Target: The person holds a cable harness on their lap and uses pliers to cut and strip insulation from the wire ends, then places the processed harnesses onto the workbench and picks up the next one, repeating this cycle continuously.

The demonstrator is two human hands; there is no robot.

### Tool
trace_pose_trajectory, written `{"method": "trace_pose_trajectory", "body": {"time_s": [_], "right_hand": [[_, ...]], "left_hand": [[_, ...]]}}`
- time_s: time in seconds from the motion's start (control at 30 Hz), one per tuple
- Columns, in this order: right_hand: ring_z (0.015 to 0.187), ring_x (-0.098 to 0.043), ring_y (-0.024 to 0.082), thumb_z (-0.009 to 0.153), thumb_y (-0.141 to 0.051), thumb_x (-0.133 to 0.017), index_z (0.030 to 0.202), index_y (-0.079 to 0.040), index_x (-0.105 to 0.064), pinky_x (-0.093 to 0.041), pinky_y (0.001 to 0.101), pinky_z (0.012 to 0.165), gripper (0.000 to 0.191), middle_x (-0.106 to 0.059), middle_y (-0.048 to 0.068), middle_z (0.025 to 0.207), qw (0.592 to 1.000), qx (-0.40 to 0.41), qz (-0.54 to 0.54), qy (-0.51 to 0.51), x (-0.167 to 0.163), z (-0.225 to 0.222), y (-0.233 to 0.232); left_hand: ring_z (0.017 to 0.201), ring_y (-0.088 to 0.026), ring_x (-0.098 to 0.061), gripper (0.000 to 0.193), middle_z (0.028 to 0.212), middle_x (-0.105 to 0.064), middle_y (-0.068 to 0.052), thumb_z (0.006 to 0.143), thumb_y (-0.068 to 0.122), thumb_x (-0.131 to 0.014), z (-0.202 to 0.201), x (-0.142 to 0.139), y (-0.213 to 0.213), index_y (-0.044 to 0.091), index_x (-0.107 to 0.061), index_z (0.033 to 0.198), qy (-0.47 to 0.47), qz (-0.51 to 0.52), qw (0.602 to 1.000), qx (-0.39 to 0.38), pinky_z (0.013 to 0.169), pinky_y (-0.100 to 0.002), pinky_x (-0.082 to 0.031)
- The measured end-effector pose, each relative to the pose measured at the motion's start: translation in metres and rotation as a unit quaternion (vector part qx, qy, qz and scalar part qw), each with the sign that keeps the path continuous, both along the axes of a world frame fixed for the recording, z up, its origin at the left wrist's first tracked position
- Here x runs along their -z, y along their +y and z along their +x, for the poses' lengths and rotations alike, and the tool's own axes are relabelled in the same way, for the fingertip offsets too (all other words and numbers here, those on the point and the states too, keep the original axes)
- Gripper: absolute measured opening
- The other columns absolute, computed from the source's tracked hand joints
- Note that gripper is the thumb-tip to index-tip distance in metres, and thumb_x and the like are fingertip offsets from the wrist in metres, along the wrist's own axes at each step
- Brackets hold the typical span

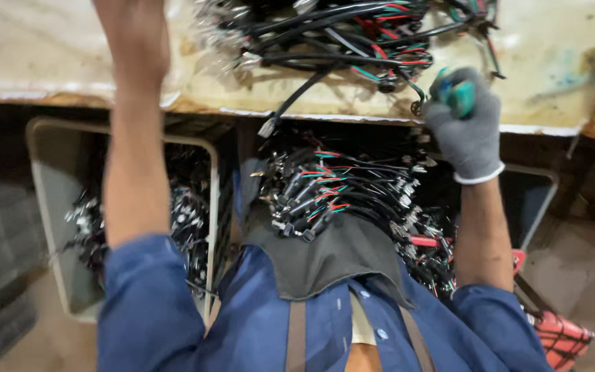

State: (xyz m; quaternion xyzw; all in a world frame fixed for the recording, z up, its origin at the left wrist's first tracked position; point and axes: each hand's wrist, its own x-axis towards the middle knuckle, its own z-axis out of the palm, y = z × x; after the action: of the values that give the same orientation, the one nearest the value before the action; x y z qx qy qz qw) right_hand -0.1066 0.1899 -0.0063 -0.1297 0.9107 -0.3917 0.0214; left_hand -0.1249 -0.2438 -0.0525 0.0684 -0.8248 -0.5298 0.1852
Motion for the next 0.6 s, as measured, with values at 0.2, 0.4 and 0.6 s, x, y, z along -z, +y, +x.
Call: {"method": "trace_pose_trajectory", "body": {"time_s": [0.2, 0.4, 0.6], "right_hand": [[0.072, -0.070, 0.033, 0.082, -0.007, -0.084, 0.106, -0.005, -0.064, -0.051, 0.0423, 0.062, 0.031, -0.069, 0.013, 0.082, 0.951, -0.065, 0.242, 0.178, -0.003, 0.019, -0.010], [0.069, -0.063, 0.029, 0.082, 0.000, -0.068, 0.104, -0.007, -0.064, -0.051, 0.0365, 0.061, 0.023, -0.065, 0.011, 0.083, 0.994, -0.040, 0.066, 0.076, -0.014, -0.002, -0.010], [0.055, -0.055, 0.020, 0.092, -0.009, -0.065, 0.092, -0.014, -0.058, -0.045, 0.0327, 0.048, 0.009, -0.059, 0.003, 0.079, 0.977, -0.023, -0.212, -0.033, -0.041, 0.029, -0.013]], "left_hand": [[0.076, -0.008, -0.058, 0.048, 0.089, -0.061, -0.005, 0.107, 0.035, -0.065, 0.094, -0.030, 0.128, 0.004, -0.050, 0.140, -0.103, 0.422, 0.853, 0.289, 0.065, -0.020, -0.044], [0.082, -0.006, -0.050, 0.037, 0.096, -0.057, 0.000, 0.110, 0.032, -0.060, 0.134, -0.019, 0.170, 0.004, -0.059, 0.135, -0.191, 0.462, 0.805, 0.320, 0.071, -0.022, -0.041], [0.079, -0.006, -0.057, 0.030, 0.089, -0.062, 0.001, 0.108, 0.027, -0.061, 0.115, -0.033, 0.185, 0.004, -0.064, 0.127, -0.192, 0.356, 0.847, 0.344, 0.072, -0.024, -0.048]]}}
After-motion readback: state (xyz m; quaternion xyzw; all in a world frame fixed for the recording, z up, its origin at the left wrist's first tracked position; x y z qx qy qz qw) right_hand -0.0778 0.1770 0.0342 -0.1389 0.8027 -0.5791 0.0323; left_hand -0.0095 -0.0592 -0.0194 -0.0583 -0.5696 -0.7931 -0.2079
